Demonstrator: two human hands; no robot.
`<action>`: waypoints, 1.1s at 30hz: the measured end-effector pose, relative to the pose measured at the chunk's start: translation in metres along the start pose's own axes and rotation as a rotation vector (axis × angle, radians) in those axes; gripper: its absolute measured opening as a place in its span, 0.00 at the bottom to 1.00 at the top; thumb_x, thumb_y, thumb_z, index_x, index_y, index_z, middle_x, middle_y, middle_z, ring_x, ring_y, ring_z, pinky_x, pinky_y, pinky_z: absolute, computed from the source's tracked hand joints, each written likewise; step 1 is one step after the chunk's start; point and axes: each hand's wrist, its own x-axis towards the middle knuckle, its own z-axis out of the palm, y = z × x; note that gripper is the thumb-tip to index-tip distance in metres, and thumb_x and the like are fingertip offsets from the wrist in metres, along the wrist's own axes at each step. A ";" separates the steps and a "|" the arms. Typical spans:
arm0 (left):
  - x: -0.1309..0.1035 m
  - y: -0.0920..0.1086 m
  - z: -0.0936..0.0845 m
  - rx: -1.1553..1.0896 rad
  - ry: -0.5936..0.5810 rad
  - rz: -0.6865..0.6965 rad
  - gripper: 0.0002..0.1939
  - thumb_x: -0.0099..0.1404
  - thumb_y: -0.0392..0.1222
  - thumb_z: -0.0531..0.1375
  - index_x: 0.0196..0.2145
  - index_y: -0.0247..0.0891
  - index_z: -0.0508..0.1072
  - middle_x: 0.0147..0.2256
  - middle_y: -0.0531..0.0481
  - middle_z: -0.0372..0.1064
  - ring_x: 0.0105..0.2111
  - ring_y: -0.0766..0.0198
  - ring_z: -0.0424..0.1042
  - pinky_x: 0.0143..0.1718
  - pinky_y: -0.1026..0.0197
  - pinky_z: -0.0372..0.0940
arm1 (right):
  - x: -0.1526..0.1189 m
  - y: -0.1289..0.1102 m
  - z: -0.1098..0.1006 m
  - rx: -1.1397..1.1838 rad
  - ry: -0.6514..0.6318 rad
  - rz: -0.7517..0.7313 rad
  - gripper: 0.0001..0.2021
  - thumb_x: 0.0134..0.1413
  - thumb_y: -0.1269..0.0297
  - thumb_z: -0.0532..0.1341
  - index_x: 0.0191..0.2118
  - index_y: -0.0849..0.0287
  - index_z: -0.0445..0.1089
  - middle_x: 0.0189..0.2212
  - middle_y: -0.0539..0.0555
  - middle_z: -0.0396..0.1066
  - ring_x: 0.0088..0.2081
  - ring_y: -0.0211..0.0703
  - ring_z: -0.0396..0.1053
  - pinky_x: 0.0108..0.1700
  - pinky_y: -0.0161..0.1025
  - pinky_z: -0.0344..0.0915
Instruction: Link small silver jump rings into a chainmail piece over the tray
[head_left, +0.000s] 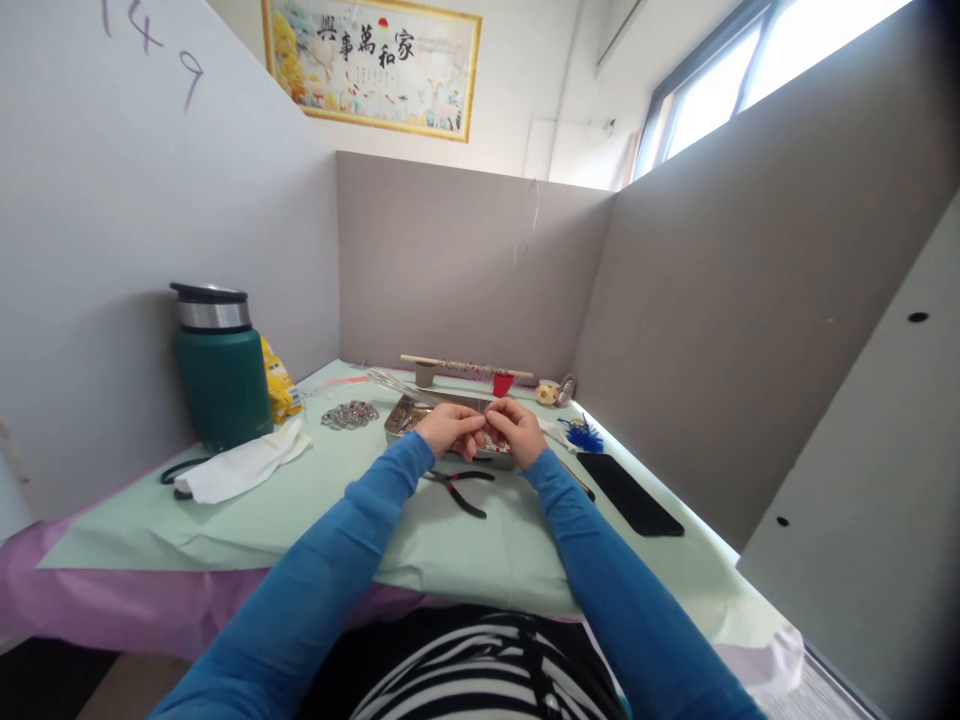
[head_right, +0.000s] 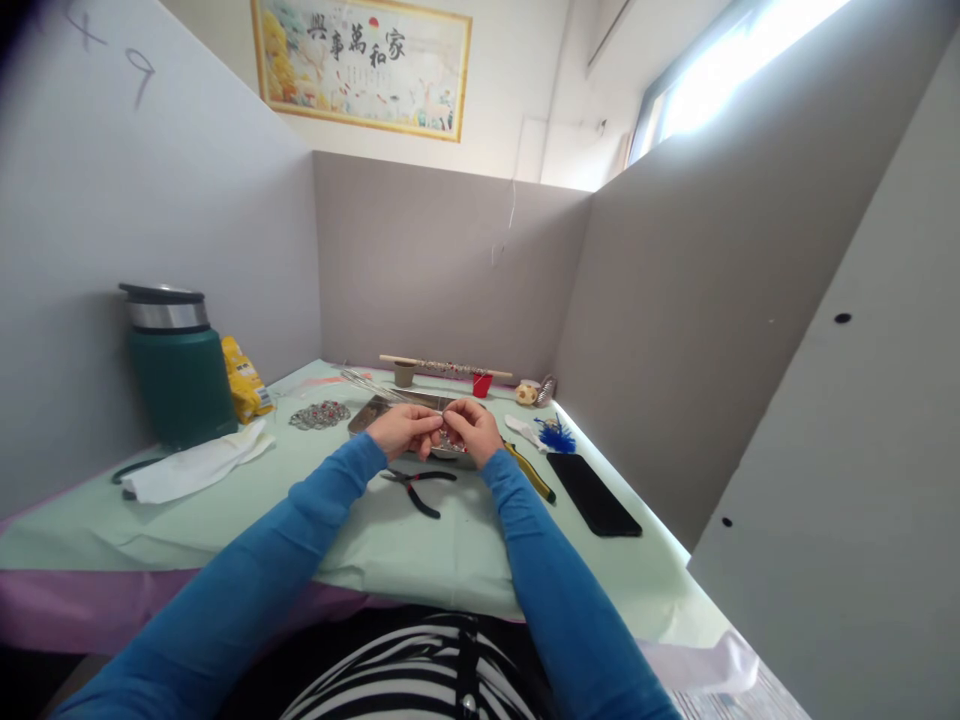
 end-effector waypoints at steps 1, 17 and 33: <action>0.000 0.001 0.001 0.029 0.007 0.005 0.14 0.56 0.46 0.61 0.26 0.30 0.69 0.20 0.50 0.67 0.14 0.71 0.64 0.16 0.67 0.61 | 0.000 0.000 0.000 -0.001 -0.001 0.007 0.08 0.46 0.60 0.61 0.29 0.58 0.63 0.16 0.44 0.61 0.17 0.31 0.56 0.18 0.31 0.50; -0.005 0.005 0.012 0.800 0.180 0.073 0.13 0.57 0.36 0.52 0.16 0.37 0.64 0.09 0.54 0.60 0.13 0.66 0.65 0.22 0.67 0.59 | -0.001 0.002 0.003 -0.250 0.041 0.002 0.06 0.41 0.63 0.59 0.25 0.59 0.62 0.17 0.45 0.61 0.20 0.32 0.57 0.23 0.33 0.56; 0.001 0.001 0.002 0.113 0.085 -0.007 0.08 0.57 0.41 0.59 0.27 0.31 0.68 0.17 0.54 0.65 0.11 0.73 0.61 0.14 0.70 0.56 | 0.001 0.002 0.001 -0.113 0.126 0.007 0.11 0.46 0.55 0.60 0.32 0.57 0.68 0.18 0.46 0.61 0.18 0.32 0.56 0.20 0.32 0.53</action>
